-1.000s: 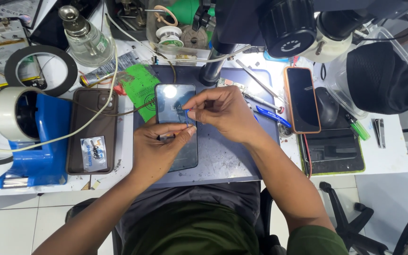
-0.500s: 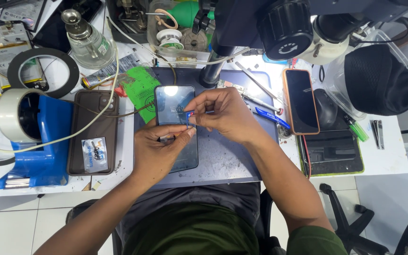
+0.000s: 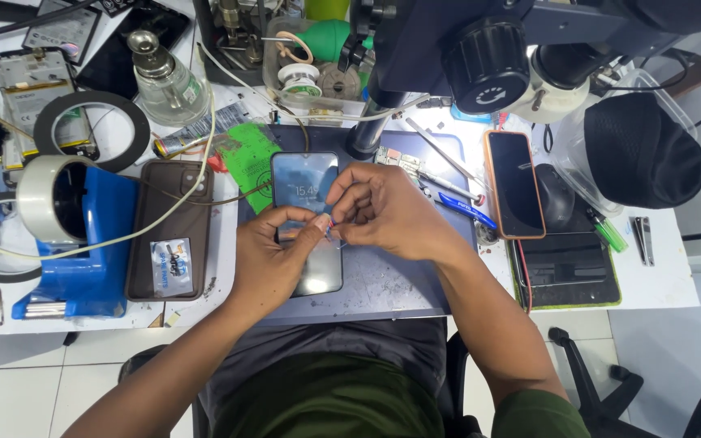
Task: Disassembling a smartphone, checking internal parts, and reassembling it.
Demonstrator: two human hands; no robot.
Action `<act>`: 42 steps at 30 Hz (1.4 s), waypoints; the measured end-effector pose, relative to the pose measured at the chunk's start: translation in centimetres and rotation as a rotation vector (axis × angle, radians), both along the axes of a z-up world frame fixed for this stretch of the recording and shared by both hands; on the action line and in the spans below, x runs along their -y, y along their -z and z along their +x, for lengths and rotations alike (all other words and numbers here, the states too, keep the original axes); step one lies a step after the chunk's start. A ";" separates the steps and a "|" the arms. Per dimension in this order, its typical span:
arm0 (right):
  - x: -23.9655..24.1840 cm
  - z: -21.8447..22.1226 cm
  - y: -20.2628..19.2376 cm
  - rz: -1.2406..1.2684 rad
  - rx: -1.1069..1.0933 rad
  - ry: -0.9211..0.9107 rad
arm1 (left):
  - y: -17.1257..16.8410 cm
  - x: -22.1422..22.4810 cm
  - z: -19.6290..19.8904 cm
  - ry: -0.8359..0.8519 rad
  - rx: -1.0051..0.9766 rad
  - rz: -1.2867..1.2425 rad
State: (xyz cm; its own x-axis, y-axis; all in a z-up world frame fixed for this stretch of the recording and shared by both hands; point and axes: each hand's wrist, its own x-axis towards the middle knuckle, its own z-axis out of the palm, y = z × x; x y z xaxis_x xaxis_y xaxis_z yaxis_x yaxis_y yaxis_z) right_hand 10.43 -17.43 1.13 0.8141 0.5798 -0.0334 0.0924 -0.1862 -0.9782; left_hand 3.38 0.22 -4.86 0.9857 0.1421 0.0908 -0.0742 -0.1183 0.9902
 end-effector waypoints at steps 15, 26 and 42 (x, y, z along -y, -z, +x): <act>-0.8 -0.5 -0.2 0.000 0.070 0.027 | 0.2 0.0 -0.1 -0.029 -0.049 -0.067; -0.6 -0.5 -1.4 0.018 0.097 0.012 | -0.7 -0.2 -0.3 0.006 0.012 0.026; 0.0 -0.5 -0.3 -0.021 0.142 0.103 | -0.4 -0.2 -0.1 0.004 0.077 0.048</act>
